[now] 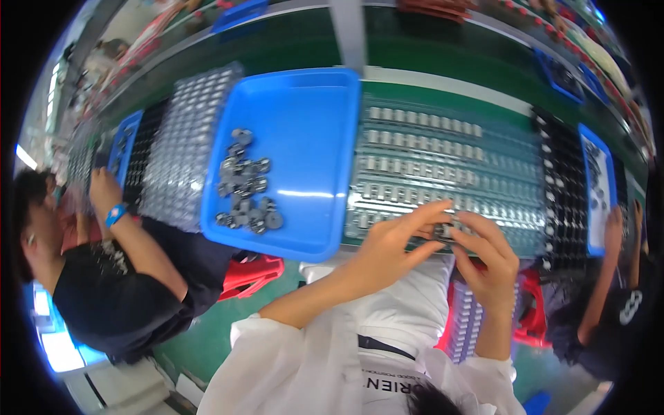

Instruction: The person assembles small electronic components by hand, taking parts from a component tray and fitting them into a plastic housing.

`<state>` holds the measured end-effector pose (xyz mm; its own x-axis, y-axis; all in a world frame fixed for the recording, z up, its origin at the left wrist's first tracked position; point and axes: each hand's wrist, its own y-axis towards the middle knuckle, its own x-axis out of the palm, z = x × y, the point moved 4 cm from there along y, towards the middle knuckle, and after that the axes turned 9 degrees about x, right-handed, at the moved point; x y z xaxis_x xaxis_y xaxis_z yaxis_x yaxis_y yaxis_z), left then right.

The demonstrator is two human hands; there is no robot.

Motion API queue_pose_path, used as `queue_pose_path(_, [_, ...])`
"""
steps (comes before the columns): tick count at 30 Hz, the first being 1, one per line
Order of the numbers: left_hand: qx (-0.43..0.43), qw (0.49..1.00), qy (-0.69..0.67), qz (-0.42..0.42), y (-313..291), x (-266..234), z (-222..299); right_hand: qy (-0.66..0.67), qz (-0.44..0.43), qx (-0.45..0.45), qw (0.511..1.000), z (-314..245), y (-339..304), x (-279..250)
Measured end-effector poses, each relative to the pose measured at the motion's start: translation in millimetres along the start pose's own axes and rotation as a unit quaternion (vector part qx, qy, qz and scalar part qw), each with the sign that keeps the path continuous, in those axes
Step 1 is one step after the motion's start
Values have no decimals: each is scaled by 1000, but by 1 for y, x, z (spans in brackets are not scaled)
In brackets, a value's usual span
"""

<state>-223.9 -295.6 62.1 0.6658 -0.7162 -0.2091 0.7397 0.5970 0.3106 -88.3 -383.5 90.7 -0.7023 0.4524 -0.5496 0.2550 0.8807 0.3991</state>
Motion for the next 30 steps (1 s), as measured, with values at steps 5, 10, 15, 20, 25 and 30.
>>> queue_pose_path(5, [40,998,31,48,-5,-22,0,30,-29,54,998,10,-8,1])
queue_pose_path(10, [0,779,618,104,-5,-149,-29,-65,44,104,991,21,-16,-47])
queue_pose_path(15, [-27,808,588,22,-37,-205,-42,-120,44,71,989,55,15,-89])
queue_pose_path(20, [-20,910,401,99,-15,-184,-25,-191,176,172,950,149,35,-181])
queue_pose_path(25, [-66,961,241,116,-6,-161,-25,-209,59,186,958,207,53,-195])
queue_pose_path(30, [-115,981,91,125,-10,-142,-32,-293,18,100,951,216,58,-189])
